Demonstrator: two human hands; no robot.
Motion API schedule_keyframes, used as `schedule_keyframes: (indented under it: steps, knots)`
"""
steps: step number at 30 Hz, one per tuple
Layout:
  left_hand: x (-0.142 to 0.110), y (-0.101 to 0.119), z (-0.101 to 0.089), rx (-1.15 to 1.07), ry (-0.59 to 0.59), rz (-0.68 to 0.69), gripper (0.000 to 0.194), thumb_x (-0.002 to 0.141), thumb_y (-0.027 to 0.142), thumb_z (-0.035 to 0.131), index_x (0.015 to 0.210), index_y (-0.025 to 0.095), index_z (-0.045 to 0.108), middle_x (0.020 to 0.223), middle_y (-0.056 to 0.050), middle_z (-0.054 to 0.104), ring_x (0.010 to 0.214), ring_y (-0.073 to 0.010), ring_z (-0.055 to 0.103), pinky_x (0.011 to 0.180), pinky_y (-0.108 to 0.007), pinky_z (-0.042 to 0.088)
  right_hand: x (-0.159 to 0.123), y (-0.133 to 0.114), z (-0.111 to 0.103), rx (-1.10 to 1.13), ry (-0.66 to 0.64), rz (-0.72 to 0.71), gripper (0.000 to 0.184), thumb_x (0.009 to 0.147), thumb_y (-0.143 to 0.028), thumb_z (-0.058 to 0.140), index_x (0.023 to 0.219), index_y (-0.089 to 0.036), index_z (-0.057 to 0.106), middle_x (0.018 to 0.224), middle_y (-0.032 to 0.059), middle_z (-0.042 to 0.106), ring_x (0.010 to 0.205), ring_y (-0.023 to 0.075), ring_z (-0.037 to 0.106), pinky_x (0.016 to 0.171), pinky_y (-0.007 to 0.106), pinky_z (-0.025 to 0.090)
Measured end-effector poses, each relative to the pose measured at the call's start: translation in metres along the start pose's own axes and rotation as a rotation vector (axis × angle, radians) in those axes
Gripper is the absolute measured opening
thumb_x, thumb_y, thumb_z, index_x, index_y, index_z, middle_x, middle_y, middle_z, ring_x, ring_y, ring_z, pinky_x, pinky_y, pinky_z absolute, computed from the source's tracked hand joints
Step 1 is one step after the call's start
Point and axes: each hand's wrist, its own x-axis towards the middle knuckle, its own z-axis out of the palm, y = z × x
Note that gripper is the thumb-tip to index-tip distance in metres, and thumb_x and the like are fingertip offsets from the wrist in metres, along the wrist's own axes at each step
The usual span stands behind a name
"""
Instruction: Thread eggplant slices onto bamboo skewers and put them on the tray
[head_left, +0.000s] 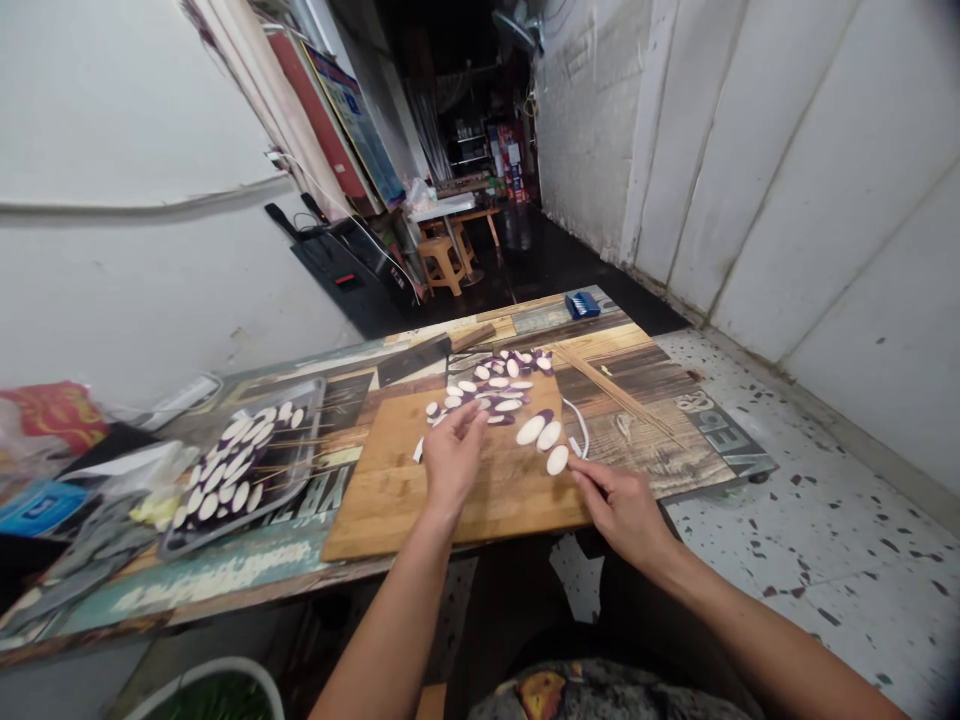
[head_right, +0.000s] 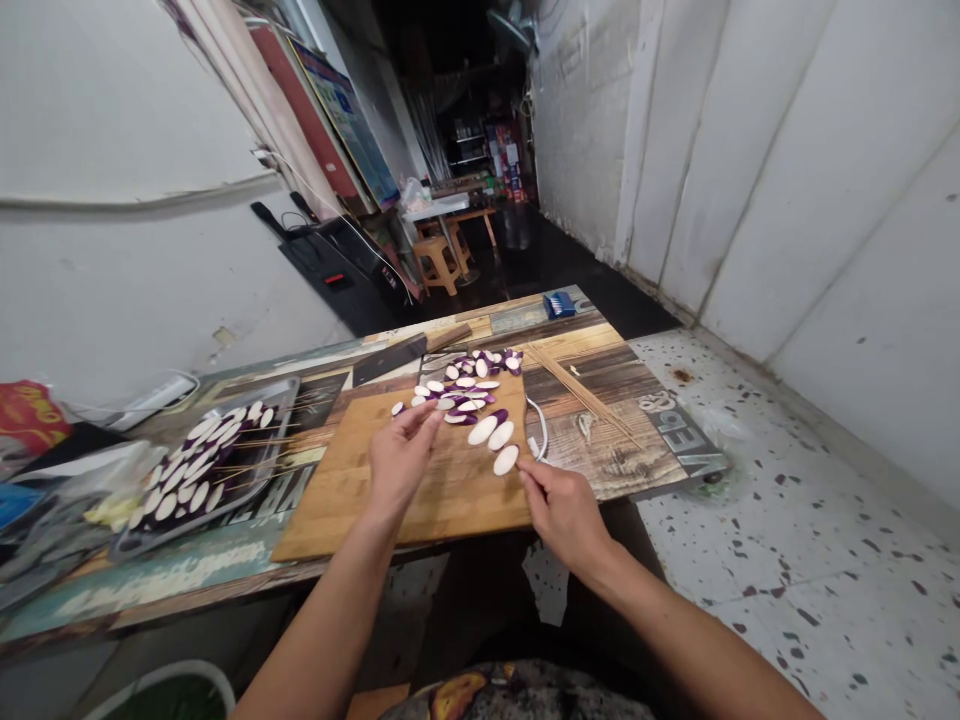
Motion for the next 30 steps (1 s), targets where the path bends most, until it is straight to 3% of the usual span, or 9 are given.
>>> schedule_keyframes:
  steps: [3, 6, 9, 12, 17, 22, 27, 30]
  knots:
    - [0.015, -0.008, -0.005, 0.324, -0.056, 0.175, 0.018, 0.067, 0.022, 0.064, 0.084, 0.019, 0.068, 0.086, -0.008, 0.065, 0.083, -0.0196, 0.056, 0.077, -0.028, 0.041, -0.003, 0.009, -0.007, 0.003, 0.031, 0.051, 0.027, 0.085, -0.025, 0.044, 0.098, -0.018, 0.067, 0.093, 0.0049, 0.069, 0.082, 0.0188, 0.065, 0.072, 0.028, 0.052]
    - [0.022, -0.012, 0.0, 0.437, -0.085, 0.228, 0.021, 0.062, 0.017, 0.067, 0.082, 0.019, 0.067, 0.091, -0.011, 0.064, 0.097, -0.0255, 0.052, 0.089, -0.033, 0.034, -0.006, 0.015, -0.011, 0.022, 0.03, 0.077, 0.027, 0.084, -0.026, 0.045, 0.098, -0.018, 0.067, 0.092, 0.0053, 0.07, 0.081, 0.0191, 0.066, 0.071, 0.029, 0.052]
    - [0.024, -0.013, 0.008, 0.532, -0.026, 0.223, 0.028, 0.059, 0.02, 0.07, 0.086, 0.018, 0.062, 0.09, -0.011, 0.062, 0.097, -0.0269, 0.051, 0.087, -0.034, 0.033, -0.008, 0.017, -0.011, 0.031, 0.029, 0.067, 0.027, 0.084, -0.026, 0.045, 0.097, -0.018, 0.067, 0.091, 0.0053, 0.07, 0.079, 0.0189, 0.066, 0.071, 0.029, 0.053]
    - [0.028, -0.012, 0.012, 0.584, -0.036, 0.189, 0.031, 0.059, 0.023, 0.07, 0.087, 0.017, 0.059, 0.082, -0.008, 0.061, 0.084, -0.0236, 0.054, 0.076, -0.03, 0.036, -0.008, 0.017, -0.01, 0.032, 0.037, 0.059, 0.026, 0.084, -0.026, 0.045, 0.097, -0.018, 0.067, 0.091, 0.0052, 0.07, 0.08, 0.019, 0.066, 0.071, 0.029, 0.053]
    - [0.029, -0.011, 0.007, 0.476, -0.1, 0.103, 0.028, 0.057, 0.021, 0.071, 0.083, 0.019, 0.06, 0.064, -0.001, 0.058, 0.061, -0.0158, 0.051, 0.061, -0.024, 0.032, -0.009, 0.017, -0.01, 0.032, 0.031, 0.045, 0.026, 0.085, -0.025, 0.045, 0.097, -0.019, 0.067, 0.092, 0.0042, 0.07, 0.08, 0.0186, 0.066, 0.071, 0.027, 0.052]
    - [0.019, -0.01, -0.004, 0.418, -0.097, 0.114, 0.012, 0.062, 0.027, 0.068, 0.07, 0.019, 0.065, 0.065, -0.002, 0.06, 0.062, -0.0152, 0.053, 0.06, -0.024, 0.035, -0.01, 0.012, -0.011, 0.055, 0.005, 0.04, 0.025, 0.084, -0.024, 0.046, 0.098, -0.019, 0.067, 0.093, 0.0041, 0.069, 0.083, 0.0183, 0.065, 0.073, 0.028, 0.051]
    - [0.005, -0.009, -0.004, -0.095, -0.17, -0.066, 0.026, 0.064, 0.03, 0.067, 0.085, 0.014, 0.065, 0.078, -0.007, 0.066, 0.069, -0.0158, 0.06, 0.064, -0.026, 0.045, -0.012, -0.001, -0.007, 0.094, -0.061, 0.02, 0.026, 0.084, -0.022, 0.045, 0.098, -0.019, 0.066, 0.091, 0.0035, 0.07, 0.081, 0.0172, 0.065, 0.072, 0.026, 0.05]
    - [-0.001, -0.008, 0.0, -0.235, -0.195, -0.153, 0.033, 0.064, 0.031, 0.069, 0.091, 0.012, 0.065, 0.079, -0.008, 0.066, 0.065, -0.0134, 0.06, 0.06, -0.023, 0.047, -0.016, -0.005, -0.005, 0.097, -0.099, 0.002, 0.026, 0.085, -0.022, 0.045, 0.099, -0.021, 0.066, 0.09, 0.0019, 0.07, 0.079, 0.0164, 0.065, 0.07, 0.024, 0.05]
